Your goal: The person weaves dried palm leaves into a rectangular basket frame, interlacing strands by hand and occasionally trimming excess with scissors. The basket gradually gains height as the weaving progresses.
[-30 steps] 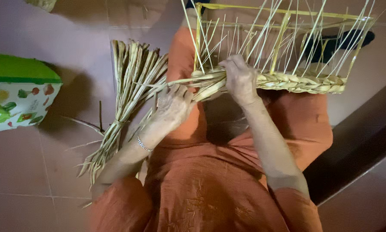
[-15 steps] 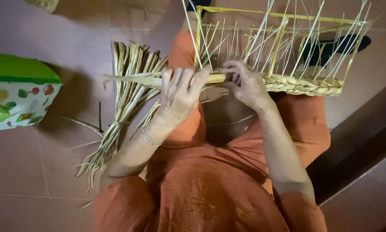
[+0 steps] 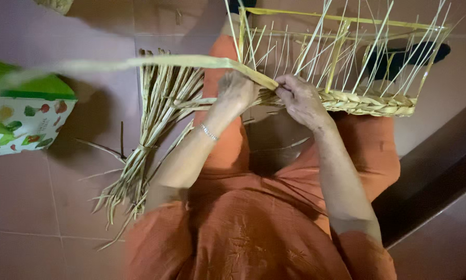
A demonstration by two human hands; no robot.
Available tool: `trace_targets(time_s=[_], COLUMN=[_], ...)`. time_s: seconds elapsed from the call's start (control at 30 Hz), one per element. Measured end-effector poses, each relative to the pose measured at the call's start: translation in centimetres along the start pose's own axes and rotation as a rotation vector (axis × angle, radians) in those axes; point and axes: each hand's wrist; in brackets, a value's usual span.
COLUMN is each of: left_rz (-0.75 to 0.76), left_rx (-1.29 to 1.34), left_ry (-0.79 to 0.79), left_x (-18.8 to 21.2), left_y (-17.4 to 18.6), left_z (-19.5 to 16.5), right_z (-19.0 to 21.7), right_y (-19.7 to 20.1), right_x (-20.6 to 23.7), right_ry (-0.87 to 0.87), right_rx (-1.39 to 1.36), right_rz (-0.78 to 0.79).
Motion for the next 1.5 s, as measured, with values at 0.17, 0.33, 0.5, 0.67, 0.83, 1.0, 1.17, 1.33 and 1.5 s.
trace_targets(time_s=[0.17, 0.33, 0.5, 0.67, 0.83, 1.0, 1.17, 1.33, 1.5], left_rz=[-0.226, -0.332, -0.363, -0.126, -0.556, -0.223, -0.036, 0.057, -0.526], left_rx=[0.930, 1.517, 0.827, 1.005, 0.248, 0.024, 0.417, 0.547, -0.096], left_ry=[0.101, 0.082, -0.290, -0.186, -0.269, -0.236, -0.038, 0.068, -0.302], left_x=[0.9, 5.3, 7.1, 4.7, 5.1, 5.3, 5.7, 4.6, 6.8], left_y=[-1.7, -2.6, -1.4, 2.6, 3.7, 2.1, 2.0, 2.7, 1.4], left_z=[0.8, -0.3, -3.5, -0.5, 2.7, 4.1, 5.2, 5.5, 4.0], right_z=[-0.7, -2.1, -2.1, -0.9, 0.5, 0.1, -1.0, -1.4, -2.5], right_y=[-1.2, -2.5, -3.0, -1.3, -1.7, -2.8, -3.8, -5.0, -5.5], right_x=[-0.9, -1.3, -2.0, -1.3, -0.3, -1.4, -2.2, -2.8, -3.0], right_ry=[-0.097, 0.056, 0.055, 0.282, 0.242, 0.121, 0.151, 0.157, 0.222], right_rx=[-0.100, -0.057, -0.076, 0.096, 0.202, 0.065, 0.092, 0.130, 0.187], right_rz=[-0.030, -0.191, -0.188, -0.117, -0.194, -0.212, -0.374, -0.481, -0.532])
Point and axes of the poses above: each hand's wrist, its own x-axis away from the middle knuckle, its own y-axis out of the back of the hand, z = x × y, and after that the axes turned 8 degrees about -y, right-handed
